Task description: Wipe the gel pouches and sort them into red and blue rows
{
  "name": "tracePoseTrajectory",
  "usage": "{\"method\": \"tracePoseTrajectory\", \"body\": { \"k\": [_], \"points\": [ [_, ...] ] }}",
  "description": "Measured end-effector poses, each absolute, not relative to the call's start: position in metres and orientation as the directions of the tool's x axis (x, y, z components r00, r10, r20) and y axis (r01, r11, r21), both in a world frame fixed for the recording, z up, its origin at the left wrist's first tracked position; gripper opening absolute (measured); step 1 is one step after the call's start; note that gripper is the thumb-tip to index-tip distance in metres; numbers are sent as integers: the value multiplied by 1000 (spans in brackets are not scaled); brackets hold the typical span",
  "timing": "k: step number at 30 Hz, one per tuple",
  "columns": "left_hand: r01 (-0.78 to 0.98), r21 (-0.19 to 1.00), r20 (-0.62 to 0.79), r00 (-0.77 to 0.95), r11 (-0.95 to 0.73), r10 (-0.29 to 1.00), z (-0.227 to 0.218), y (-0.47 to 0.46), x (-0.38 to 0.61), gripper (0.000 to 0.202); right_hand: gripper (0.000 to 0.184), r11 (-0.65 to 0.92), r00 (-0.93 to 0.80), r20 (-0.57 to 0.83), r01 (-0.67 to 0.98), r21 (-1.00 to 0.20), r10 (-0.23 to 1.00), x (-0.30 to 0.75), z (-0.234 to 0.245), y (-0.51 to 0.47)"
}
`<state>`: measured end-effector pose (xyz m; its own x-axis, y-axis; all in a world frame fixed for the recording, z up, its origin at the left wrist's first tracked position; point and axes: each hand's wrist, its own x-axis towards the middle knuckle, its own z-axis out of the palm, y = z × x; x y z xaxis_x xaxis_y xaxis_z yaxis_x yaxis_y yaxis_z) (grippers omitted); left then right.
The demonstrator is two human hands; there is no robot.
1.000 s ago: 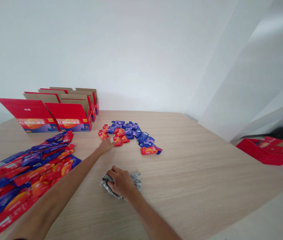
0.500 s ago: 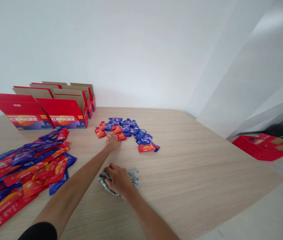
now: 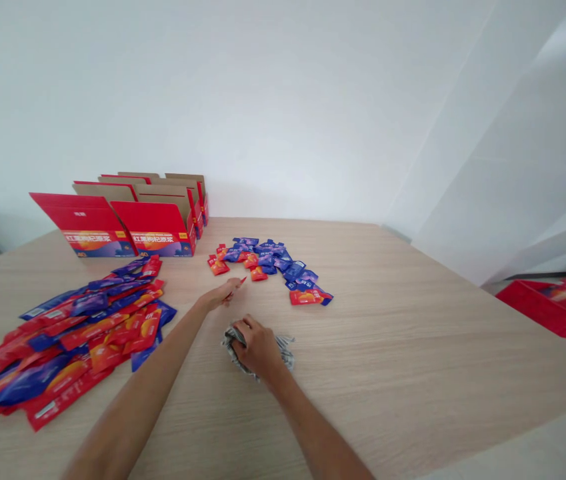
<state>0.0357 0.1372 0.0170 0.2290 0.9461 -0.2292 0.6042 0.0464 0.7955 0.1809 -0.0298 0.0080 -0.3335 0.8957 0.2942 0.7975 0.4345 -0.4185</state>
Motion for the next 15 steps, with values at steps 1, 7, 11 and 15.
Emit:
{"method": "tracePoseTrajectory", "body": {
  "k": [1, 7, 11, 15],
  "points": [
    [543, 837, -255, 261, 77, 931, 18, 124, 28, 49, 25, 437, -311, 330, 785, -440, 891, 182, 9, -30],
    [188, 953, -296, 433, 236, 851, 4, 34, 10, 31, 24, 482, -226, 480, 707, -519, 848, 179, 5, -34],
    [-249, 859, -274, 514, 447, 813, -9, -8, 24, 34, 25, 486, -258, 451, 705, -517, 854, 171, 2, -39],
    [-406, 772, -258, 503, 489, 825, -13, -23, 37, 56, 28, 481, -286, 418, 720, -501, 862, 166, 4, -43]
  ]
}}
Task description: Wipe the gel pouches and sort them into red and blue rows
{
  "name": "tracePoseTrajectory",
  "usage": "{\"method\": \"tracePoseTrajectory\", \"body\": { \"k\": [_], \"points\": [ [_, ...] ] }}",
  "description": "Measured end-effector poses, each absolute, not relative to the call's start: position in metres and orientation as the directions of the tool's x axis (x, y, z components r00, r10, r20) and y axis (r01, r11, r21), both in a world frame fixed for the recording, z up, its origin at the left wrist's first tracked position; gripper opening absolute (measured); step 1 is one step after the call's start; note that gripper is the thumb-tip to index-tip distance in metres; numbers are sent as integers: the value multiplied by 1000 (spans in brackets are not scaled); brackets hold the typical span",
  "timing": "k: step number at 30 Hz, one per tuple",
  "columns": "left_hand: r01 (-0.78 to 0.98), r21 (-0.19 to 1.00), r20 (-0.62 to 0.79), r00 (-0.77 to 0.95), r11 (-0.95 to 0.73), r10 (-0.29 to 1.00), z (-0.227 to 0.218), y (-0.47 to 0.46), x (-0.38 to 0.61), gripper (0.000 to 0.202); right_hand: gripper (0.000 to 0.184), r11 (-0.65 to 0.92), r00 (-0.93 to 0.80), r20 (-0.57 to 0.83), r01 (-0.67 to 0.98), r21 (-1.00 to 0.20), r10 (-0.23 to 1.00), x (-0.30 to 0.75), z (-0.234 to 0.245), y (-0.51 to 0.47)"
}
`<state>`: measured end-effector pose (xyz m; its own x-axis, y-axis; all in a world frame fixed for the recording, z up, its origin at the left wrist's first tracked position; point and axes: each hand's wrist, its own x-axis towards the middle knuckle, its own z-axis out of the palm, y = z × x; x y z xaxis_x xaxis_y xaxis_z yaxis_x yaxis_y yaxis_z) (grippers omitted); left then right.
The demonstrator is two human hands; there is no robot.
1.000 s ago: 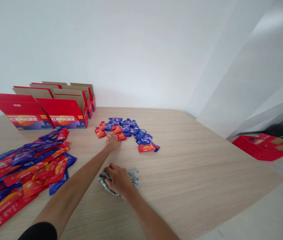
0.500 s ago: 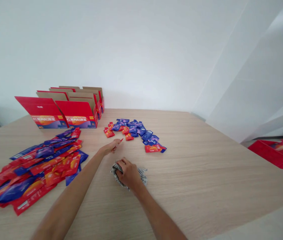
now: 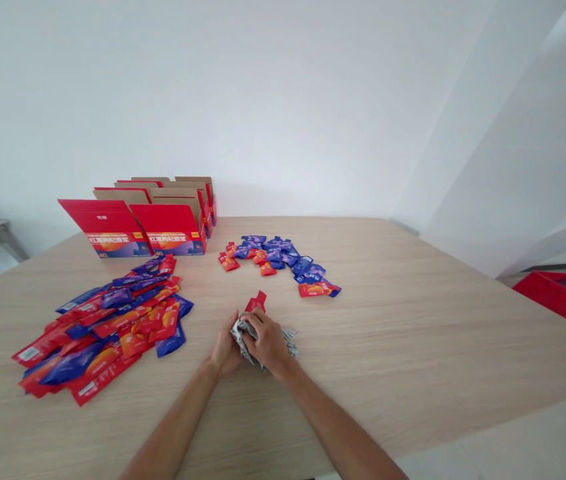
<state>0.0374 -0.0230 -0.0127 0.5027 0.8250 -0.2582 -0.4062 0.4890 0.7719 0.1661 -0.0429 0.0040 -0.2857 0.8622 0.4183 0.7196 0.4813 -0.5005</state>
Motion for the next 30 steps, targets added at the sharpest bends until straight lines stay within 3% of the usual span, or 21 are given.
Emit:
{"method": "tracePoseTrajectory", "body": {
  "k": [4, 7, 12, 16, 19, 22, 26, 30],
  "points": [
    [-522, 715, -233, 448, 464, 863, -16, -26, 43, 41, 27, 450, -261, 407, 749, -486, 875, 171, 10, -40],
    [-582, 679, -231, 409, 448, 883, -18, -32, 49, 27, 28, 358, -129, 437, 791, -496, 890, 184, 16, -33],
    [-685, 558, -238, 409, 469, 881, -17, -43, 65, 26, 26, 241, 33, 475, 829, -504, 879, 204, 17, -23],
    [-779, 467, -247, 338, 418, 908, -17, -36, 64, 29, 27, 367, -134, 458, 803, -469, 879, 191, 9, -29],
    [-785, 460, -226, 348, 415, 910, -15, -26, 54, 43, 28, 479, -316, 397, 766, -429, 861, 172, 3, -39],
    [-784, 453, -200, 375, 425, 905, -11, -23, 48, 47, 26, 504, -361, 375, 755, -419, 854, 162, 2, -45],
    [-770, 452, -273, 361, 450, 892, -10, -33, 57, 29, 28, 407, -193, 437, 783, -471, 878, 179, 9, -37],
    [-762, 441, -307, 368, 474, 878, -10, -47, 77, 25, 25, 314, -13, 492, 785, -534, 871, 206, 14, -25]
  ]
}}
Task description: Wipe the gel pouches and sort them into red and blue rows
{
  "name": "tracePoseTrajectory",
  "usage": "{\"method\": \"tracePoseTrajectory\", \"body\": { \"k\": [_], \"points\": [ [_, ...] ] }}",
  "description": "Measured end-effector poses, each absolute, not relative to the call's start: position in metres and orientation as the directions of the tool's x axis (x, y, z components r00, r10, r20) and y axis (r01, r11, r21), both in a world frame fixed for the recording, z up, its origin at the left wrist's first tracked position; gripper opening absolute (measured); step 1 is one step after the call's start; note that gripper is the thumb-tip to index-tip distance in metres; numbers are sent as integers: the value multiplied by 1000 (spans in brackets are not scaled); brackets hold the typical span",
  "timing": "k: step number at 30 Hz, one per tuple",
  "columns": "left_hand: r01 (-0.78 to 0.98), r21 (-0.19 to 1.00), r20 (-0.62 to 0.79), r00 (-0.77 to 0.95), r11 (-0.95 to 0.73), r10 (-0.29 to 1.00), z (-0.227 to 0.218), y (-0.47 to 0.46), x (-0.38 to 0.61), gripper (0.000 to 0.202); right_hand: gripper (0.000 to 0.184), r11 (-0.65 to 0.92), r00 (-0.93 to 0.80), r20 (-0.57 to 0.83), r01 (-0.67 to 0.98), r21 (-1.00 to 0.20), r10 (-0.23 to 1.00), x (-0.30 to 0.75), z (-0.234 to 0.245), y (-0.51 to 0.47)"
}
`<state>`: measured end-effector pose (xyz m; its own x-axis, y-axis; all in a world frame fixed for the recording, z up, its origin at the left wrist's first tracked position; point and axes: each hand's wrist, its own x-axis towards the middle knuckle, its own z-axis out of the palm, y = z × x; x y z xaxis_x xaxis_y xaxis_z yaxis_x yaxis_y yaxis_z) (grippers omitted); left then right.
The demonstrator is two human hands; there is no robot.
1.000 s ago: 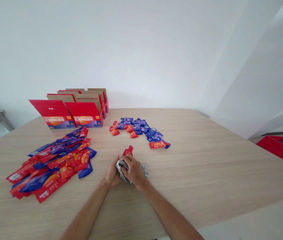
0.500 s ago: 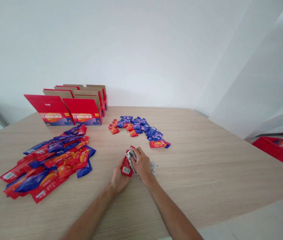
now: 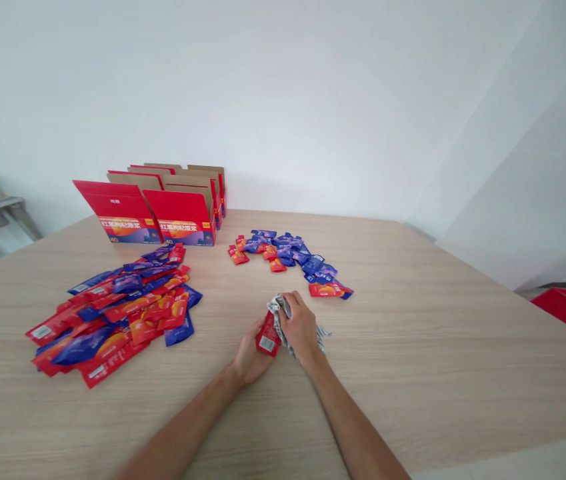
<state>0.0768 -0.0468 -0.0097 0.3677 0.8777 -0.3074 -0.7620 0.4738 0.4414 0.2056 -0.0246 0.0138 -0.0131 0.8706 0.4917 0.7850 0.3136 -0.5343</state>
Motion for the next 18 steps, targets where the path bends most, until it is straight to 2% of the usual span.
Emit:
{"method": "tracePoseTrajectory", "body": {
  "k": [4, 12, 15, 18],
  "points": [
    [-787, 417, -315, 345, 455, 884, -10, -48, 81, 28, 25, 323, -31, 483, 781, -535, 875, 206, 12, -24],
    [-793, 405, -254, 381, 455, 889, -11, -27, 59, 39, 25, 485, -324, 392, 756, -440, 861, 166, 6, -45],
    [-781, 420, -240, 396, 462, 887, -10, -24, 55, 41, 25, 502, -329, 413, 745, -439, 849, 164, 4, -46],
    [-786, 429, -269, 360, 445, 893, -9, -24, 52, 34, 25, 529, -278, 498, 699, -482, 821, 170, 5, -44]
  ]
}}
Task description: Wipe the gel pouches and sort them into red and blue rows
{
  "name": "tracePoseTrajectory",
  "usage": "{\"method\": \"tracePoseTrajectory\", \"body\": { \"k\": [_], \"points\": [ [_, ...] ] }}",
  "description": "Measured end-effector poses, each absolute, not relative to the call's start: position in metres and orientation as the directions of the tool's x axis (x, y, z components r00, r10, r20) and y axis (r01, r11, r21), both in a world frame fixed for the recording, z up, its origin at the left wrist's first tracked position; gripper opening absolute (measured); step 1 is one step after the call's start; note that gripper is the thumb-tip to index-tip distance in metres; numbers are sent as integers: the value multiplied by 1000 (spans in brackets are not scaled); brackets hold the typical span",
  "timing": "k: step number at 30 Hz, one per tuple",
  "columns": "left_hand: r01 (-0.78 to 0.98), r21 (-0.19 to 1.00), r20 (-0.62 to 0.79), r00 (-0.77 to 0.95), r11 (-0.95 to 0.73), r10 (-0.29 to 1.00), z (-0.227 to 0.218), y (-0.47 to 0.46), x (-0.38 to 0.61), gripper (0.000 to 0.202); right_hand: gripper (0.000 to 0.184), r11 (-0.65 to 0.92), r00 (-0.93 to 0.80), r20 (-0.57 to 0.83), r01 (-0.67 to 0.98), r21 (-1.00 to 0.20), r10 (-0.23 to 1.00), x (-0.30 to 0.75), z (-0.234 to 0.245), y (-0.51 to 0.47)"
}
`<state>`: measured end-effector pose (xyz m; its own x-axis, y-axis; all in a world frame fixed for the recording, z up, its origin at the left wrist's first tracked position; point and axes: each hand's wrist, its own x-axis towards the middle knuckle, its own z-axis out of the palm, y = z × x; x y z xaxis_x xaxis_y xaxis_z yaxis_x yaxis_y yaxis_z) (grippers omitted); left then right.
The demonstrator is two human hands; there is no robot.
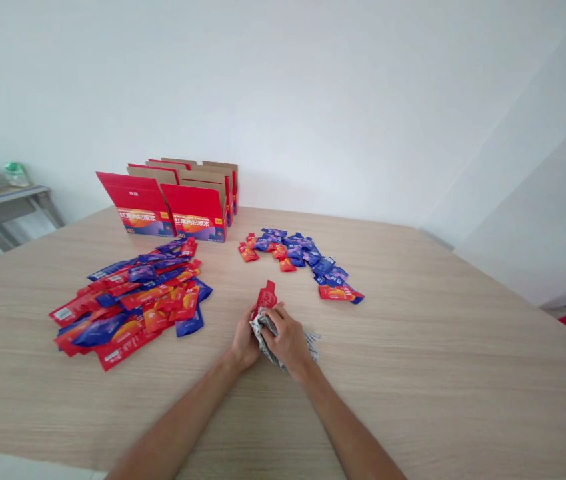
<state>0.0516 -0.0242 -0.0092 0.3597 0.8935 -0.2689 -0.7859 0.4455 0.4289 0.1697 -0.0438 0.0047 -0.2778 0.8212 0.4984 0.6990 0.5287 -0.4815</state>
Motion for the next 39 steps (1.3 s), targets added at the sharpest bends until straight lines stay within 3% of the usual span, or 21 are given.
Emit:
{"method": "tracePoseTrajectory", "body": {
  "k": [6, 9, 14, 19, 23, 30, 35, 39],
  "points": [
    [-792, 449, -246, 336, 414, 909, -6, -28, 47, 22, 21, 578, -91, 661, 583, -571, 745, 186, 18, -39],
    [-811, 434, -226, 324, 393, 919, -8, -28, 47, 17, 16, 566, -15, 673, 555, -610, 740, 192, 26, -38],
    [-834, 390, -316, 278, 391, 907, -15, -25, 50, 28, 11, 503, 43, 638, 575, -645, 769, 193, 32, -40],
    [-807, 444, -271, 292, 388, 917, -13, -22, 49, 25, 14, 528, 4, 640, 561, -637, 768, 192, 30, -42],
    [-783, 472, -215, 343, 404, 915, -7, -19, 43, 26, 21, 582, -162, 623, 587, -562, 765, 194, 25, -40],
    [-743, 516, -214, 371, 427, 904, 0, -21, 38, 36, 27, 550, -410, 386, 736, -396, 826, 192, 22, -38],
    [-667, 564, -299, 385, 487, 873, -6, -25, 42, 35, 24, 531, -438, 311, 769, -357, 843, 185, 23, -40],
    [-657, 562, -343, 366, 501, 865, -13, -32, 50, 25, 22, 435, -312, 345, 819, -375, 885, 183, 24, -40]
  ]
}}
